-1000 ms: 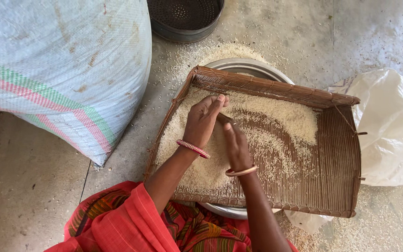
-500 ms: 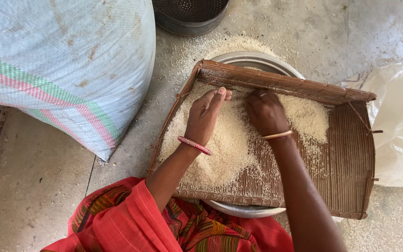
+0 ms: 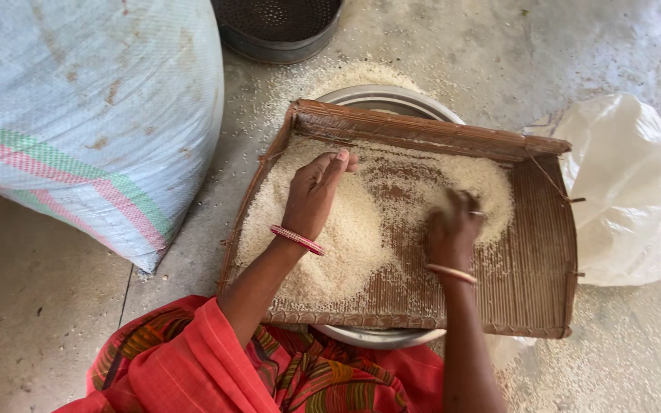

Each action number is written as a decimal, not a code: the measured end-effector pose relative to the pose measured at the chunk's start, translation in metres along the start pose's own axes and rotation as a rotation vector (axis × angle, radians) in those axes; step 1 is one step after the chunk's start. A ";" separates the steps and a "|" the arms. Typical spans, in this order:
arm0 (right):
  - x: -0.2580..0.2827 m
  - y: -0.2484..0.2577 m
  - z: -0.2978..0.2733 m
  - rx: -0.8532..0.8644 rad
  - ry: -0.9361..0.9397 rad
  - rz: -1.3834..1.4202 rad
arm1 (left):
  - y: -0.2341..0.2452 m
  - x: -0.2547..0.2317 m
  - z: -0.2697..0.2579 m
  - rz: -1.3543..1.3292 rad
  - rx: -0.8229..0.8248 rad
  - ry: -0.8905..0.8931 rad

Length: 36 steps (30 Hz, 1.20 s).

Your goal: The person sits on the floor and uses both hands to spread and sift grains in a shallow woven basket, occasionally picking out small debris and discarding it. A large sack and a metal tray are visible nearby.

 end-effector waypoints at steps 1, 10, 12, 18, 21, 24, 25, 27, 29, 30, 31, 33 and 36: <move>0.017 -0.001 -0.007 -0.003 0.092 0.014 | -0.001 0.000 -0.001 0.015 0.006 -0.006; 0.033 0.025 -0.041 0.213 0.114 -0.081 | -0.006 -0.001 -0.009 0.112 0.033 -0.044; 0.008 0.039 -0.024 0.337 -0.100 -0.095 | -0.009 -0.001 -0.010 0.127 0.051 -0.064; -0.003 0.116 0.012 0.075 -0.123 0.127 | -0.029 0.008 -0.018 0.211 0.119 -0.014; -0.003 0.133 0.017 -0.005 -0.070 0.186 | -0.038 0.005 -0.026 0.286 0.148 -0.091; -0.006 0.123 0.009 0.022 -0.126 0.110 | -0.041 0.002 -0.030 0.365 0.153 -0.140; -0.006 0.117 0.003 0.038 -0.147 0.072 | -0.042 0.003 -0.030 0.354 0.162 -0.124; 0.004 0.096 -0.020 0.111 -0.143 0.083 | -0.042 0.004 -0.029 0.331 0.172 -0.088; 0.021 0.069 -0.040 0.225 -0.086 0.081 | -0.045 0.003 -0.030 0.340 0.176 -0.072; 0.029 0.056 -0.050 0.273 -0.100 0.087 | -0.046 0.004 -0.031 0.346 0.179 -0.062; 0.036 0.045 -0.058 0.322 -0.113 0.093 | -0.047 0.003 -0.033 0.335 0.191 -0.065; 0.051 0.033 -0.067 0.302 -0.062 0.088 | -0.049 0.004 -0.037 0.311 0.215 -0.068; 0.066 0.034 -0.076 0.192 0.052 0.005 | -0.049 0.003 -0.040 0.278 0.238 -0.065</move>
Point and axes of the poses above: each hand's wrist, its own z-axis towards the middle knuckle, its own y-axis out of the back of the hand, x = y × z, the point moved 5 cm from there along z, towards the middle knuckle, and after that the axes turned 11 degrees about -z, right-handed, at the moved point
